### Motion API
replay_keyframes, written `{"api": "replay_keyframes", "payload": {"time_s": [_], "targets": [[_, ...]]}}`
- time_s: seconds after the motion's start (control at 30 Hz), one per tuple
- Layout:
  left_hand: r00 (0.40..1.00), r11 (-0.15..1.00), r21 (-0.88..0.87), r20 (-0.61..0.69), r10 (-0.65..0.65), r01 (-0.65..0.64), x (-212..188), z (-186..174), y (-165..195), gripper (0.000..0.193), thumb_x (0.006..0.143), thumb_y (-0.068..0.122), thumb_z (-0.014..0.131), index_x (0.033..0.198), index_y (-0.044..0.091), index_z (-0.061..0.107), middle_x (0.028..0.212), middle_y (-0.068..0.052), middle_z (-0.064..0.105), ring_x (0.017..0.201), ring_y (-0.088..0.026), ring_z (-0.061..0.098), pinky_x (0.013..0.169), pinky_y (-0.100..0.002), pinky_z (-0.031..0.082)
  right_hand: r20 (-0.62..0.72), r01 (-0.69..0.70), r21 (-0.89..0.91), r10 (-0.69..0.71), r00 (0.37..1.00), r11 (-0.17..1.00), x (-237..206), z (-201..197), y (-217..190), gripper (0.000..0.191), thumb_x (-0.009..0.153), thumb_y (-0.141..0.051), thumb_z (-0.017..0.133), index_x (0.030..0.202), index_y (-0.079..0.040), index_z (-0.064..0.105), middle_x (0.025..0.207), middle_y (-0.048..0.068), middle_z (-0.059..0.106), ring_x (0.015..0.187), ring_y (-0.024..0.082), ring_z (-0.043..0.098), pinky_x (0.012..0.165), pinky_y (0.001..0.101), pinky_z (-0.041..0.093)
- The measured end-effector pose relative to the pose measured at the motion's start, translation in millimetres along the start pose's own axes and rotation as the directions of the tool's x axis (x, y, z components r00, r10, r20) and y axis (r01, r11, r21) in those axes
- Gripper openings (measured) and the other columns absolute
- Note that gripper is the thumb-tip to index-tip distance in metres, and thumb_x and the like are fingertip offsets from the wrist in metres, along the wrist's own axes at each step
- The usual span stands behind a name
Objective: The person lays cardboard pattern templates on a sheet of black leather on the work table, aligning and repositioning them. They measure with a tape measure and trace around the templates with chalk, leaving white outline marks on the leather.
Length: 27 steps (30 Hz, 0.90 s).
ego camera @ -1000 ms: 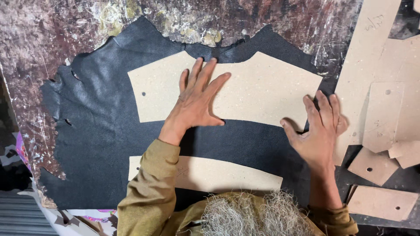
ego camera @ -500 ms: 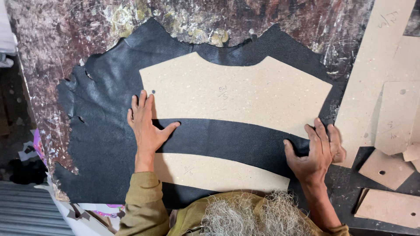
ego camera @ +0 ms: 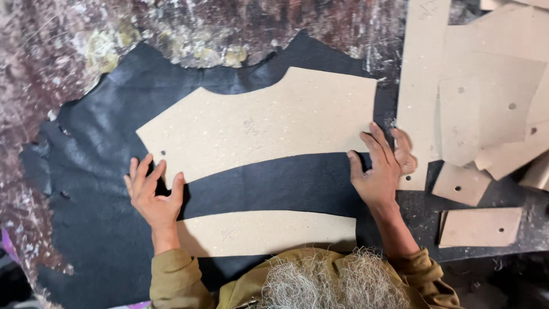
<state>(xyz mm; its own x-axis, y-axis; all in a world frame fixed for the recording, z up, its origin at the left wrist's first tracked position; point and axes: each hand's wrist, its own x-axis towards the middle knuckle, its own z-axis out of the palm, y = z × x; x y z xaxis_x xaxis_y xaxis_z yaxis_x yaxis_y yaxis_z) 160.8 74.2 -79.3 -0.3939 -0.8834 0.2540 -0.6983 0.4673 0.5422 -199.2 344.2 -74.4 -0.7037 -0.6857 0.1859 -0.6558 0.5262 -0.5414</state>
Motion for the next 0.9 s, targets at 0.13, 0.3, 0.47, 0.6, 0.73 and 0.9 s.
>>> {"api": "replay_keyframes", "payload": {"time_s": [0.13,0.3,0.47,0.6,0.73,0.9], "targets": [[0.996,0.996,0.046,0.059,0.068,-0.071,-3.6,-1.5,-5.1,0.056,0.085,0.049,0.084,0.121,0.006,0.076,0.145,-0.013,0.064,0.15,-0.041,0.047,0.128,-0.066,0.023,-0.012,0.035,-0.07,-0.036,0.999,0.997,13.2,-1.3,-1.2,0.042,0.087,-0.011,0.08,0.128,-0.004,0.07,0.151,0.011,0.06,0.144,0.041,0.036,0.122,0.0462,0.026],[0.996,0.995,0.062,0.046,0.08,-0.083,-8.9,6.0,-21.2,0.052,0.092,0.048,0.08,0.121,0.005,0.076,0.149,-0.014,0.063,0.153,-0.041,0.046,0.128,-0.068,0.022,-0.062,0.077,-0.041,-0.079,0.995,0.996,14.1,-3.7,-5.6,0.038,0.085,-0.012,0.082,0.121,-0.005,0.071,0.146,0.009,0.064,0.137,0.032,0.042,0.118,0.0441,0.03],[0.996,0.996,0.027,0.026,0.082,-0.082,-10.3,5.5,-22.4,0.047,0.1,0.041,0.075,0.126,0.001,0.073,0.153,-0.017,0.061,0.154,-0.042,0.047,0.13,-0.067,0.025,-0.117,0.123,-0.036,-0.127,0.985,0.992,9.4,-7.7,-1.4,0.033,0.08,-0.014,0.084,0.11,-0.006,0.074,0.135,0.008,0.071,0.128,0.028,0.045,0.112,0.0403,0.033],[0.996,0.996,-0.007,0.008,0.09,-0.09,-6.1,6.4,-16.2,0.041,0.098,0.031,0.071,0.125,0.0,0.072,0.15,-0.018,0.062,0.151,-0.043,0.048,0.128,-0.066,0.024,-0.125,0.134,-0.033,-0.137,0.983,0.99,4.9,-6.3,4.0,0.03,0.081,-0.013,0.084,0.109,-0.007,0.074,0.133,0.007,0.072,0.129,0.023,0.054,0.113,0.0394,0.034],[0.994,0.994,-0.061,-0.06,0.091,-0.094,-2.7,3.5,-21.3,0.031,0.093,0.019,0.07,0.118,0.001,0.072,0.141,-0.019,0.065,0.142,-0.041,0.054,0.125,-0.059,0.032,-0.09,0.142,-0.005,-0.142,0.986,0.99,3.6,2.0,-0.6,0.031,0.086,-0.014,0.082,0.114,-0.005,0.073,0.137,0.009,0.07,0.131,0.027,0.054,0.118,0.0416,0.035],[0.989,0.995,-0.1,-0.141,-0.035,0.021,-6.9,-6.6,-27.4,0.015,0.092,0.012,0.07,0.103,0.007,0.078,0.128,-0.012,0.075,0.141,-0.036,0.061,0.129,-0.059,0.031,-0.055,0.196,-0.124,-0.204,0.977,0.973,10.8,8.4,-10.0,0.026,0.092,-0.017,0.083,0.115,-0.008,0.074,0.138,0.006,0.071,0.134,0.029,0.049,0.121,0.0431,0.033]]}}
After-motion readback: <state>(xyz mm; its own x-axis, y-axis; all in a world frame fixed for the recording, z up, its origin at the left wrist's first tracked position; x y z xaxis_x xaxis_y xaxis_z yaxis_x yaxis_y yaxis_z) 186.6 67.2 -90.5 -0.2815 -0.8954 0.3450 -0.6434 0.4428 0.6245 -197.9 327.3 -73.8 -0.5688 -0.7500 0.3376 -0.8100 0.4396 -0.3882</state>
